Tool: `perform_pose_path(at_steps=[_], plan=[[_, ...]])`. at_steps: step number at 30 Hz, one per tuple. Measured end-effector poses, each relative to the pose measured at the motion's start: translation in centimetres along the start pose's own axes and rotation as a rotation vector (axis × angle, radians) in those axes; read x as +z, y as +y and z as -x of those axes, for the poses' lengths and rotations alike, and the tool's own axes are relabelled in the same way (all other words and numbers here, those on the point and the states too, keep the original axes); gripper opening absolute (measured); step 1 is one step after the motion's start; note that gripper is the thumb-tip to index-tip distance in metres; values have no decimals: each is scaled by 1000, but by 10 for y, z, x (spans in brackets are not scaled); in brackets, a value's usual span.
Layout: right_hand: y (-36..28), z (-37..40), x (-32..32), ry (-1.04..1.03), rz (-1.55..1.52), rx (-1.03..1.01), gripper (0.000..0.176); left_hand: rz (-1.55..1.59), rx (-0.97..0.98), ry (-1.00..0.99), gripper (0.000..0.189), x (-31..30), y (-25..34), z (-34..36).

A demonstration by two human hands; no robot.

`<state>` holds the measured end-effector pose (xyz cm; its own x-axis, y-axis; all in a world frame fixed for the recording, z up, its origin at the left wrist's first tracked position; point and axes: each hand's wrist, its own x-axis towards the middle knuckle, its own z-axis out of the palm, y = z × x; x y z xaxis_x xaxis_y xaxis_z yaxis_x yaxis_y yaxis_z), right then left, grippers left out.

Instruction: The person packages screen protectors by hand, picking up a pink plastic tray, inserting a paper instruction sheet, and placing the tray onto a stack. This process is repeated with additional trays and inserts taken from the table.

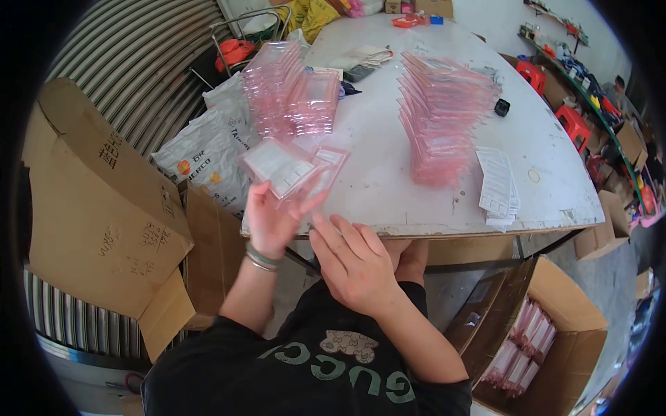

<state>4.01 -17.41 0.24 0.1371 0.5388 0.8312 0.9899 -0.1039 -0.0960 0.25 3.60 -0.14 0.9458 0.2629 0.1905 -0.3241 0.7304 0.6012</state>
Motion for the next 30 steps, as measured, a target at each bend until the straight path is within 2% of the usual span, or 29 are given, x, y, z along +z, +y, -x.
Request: perform_pose_path(at_steps=[2, 4, 7, 10, 13, 16, 17, 20, 23, 26, 29, 30], plan=[[2, 5, -5, 38, -49, 28, 37, -290, -136, 119, 64, -29, 35, -10], [5, 11, -11, 44, -49, 70, 36, -412, -335, 0, 56, -64, 62, -27], [12, 30, -6, 0, -130, 77, 34, -850, -294, 366, 51, -83, 69, -44], [10, 39, -4, -32, -132, 89, 35, -887, -245, 354, 47, -93, 53, -62], [10, 42, -6, -71, -140, 98, 36, -1284, -262, 469, 50, -96, 33, -70], [14, 51, -8, -96, -128, 121, 35, -1966, 123, 100, 56, -216, 17, -93], [15, 53, -8, -100, -126, 133, 34, -2109, 254, 211, 62, -215, 9, -87], [20, 61, -8, -106, -121, 161, 34, -1788, -182, 217, 66, -153, 20, -78], [24, 63, -7, -93, -118, 168, 34, -1760, -251, 191, 70, -139, 13, -85], [26, 64, -7, -104, -121, 168, 33, -1428, -271, 239, 66, -88, -16, -107], [27, 64, -9, -130, -120, 170, 32, -1539, -240, 141, 64, -50, -49, -129], [27, 63, -12, -141, -121, 176, 31, -1720, -155, 126, 62, -52, -56, -135]])
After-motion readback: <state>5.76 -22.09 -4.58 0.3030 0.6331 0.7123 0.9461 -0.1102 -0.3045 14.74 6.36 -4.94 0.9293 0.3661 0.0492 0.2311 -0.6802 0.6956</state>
